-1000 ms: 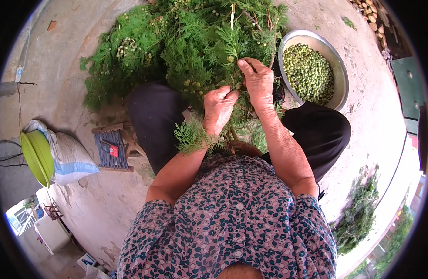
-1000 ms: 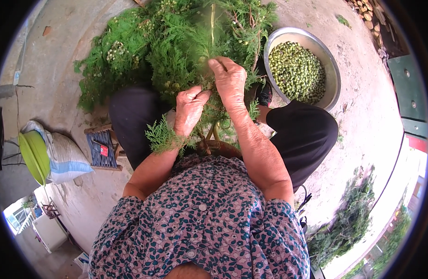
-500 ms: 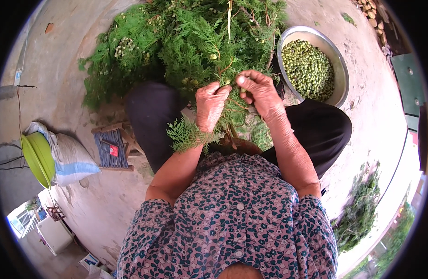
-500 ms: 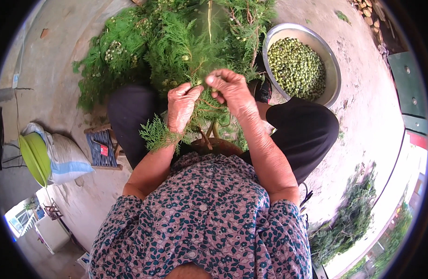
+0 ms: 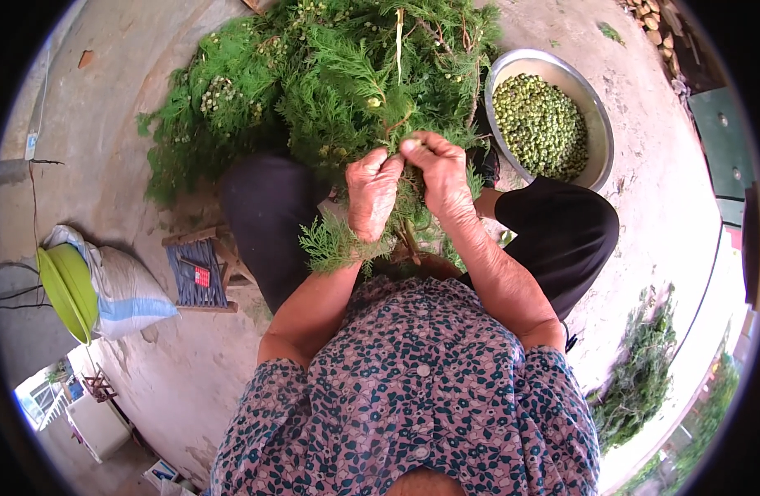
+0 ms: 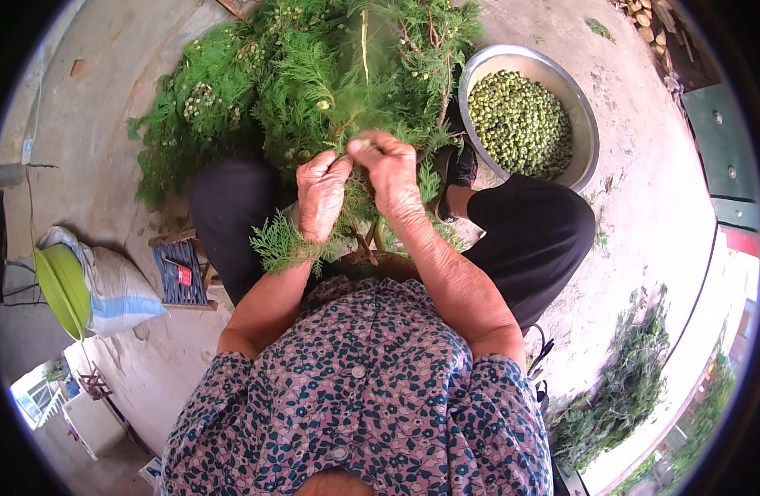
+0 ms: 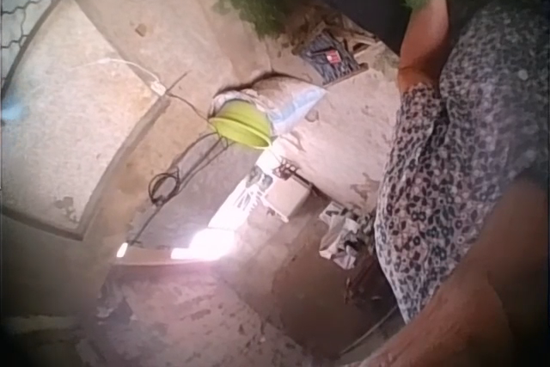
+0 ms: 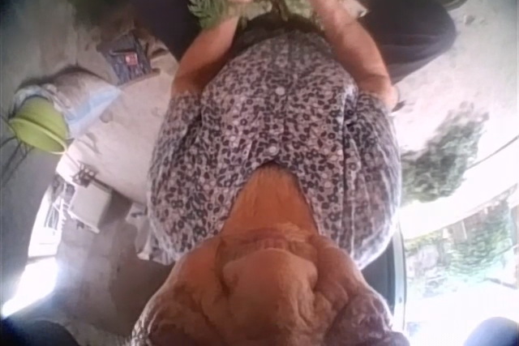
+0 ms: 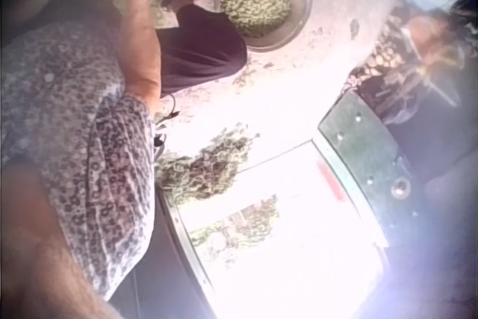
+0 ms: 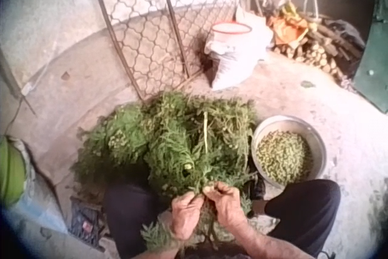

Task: The person picks small green seeds from branches of a plant and places them into a metal bowl.

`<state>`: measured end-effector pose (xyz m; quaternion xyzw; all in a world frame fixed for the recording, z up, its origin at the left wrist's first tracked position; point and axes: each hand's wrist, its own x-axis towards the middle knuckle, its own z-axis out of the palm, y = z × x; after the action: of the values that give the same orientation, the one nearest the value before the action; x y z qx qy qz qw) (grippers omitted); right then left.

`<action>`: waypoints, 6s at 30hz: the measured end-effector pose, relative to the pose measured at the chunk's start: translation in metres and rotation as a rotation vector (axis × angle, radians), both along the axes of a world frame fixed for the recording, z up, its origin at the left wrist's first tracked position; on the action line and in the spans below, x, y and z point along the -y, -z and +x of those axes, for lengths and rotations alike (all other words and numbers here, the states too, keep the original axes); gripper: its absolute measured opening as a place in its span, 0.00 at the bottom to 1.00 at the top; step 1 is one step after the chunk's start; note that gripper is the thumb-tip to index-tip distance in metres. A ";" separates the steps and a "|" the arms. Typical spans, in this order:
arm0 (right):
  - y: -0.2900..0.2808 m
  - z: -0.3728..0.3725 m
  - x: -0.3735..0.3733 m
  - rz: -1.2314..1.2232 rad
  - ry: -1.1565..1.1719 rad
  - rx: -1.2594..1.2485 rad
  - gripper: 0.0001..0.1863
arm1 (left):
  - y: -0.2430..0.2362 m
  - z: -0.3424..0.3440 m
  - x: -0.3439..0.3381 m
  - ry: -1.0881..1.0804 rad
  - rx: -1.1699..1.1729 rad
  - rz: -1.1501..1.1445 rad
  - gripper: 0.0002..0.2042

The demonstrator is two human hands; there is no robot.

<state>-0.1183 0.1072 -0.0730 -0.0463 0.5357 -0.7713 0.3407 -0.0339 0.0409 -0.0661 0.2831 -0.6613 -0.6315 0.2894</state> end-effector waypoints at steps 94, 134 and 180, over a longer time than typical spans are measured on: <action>0.004 -0.003 -0.017 -0.490 -0.367 0.700 0.47 | -0.037 0.022 0.011 0.328 0.125 -0.361 0.07; -0.005 0.015 -0.022 -0.248 -0.427 0.597 0.46 | -0.006 0.018 0.017 0.224 0.114 -0.551 0.08; 0.013 -0.005 -0.041 -0.112 -0.362 0.520 0.09 | -0.002 0.023 0.020 0.060 -0.039 0.595 0.04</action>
<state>-0.1234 0.1485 -0.0862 0.0392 0.3703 -0.7125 0.5946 -0.0111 0.0213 -0.0645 0.3239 -0.4493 -0.8112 0.1875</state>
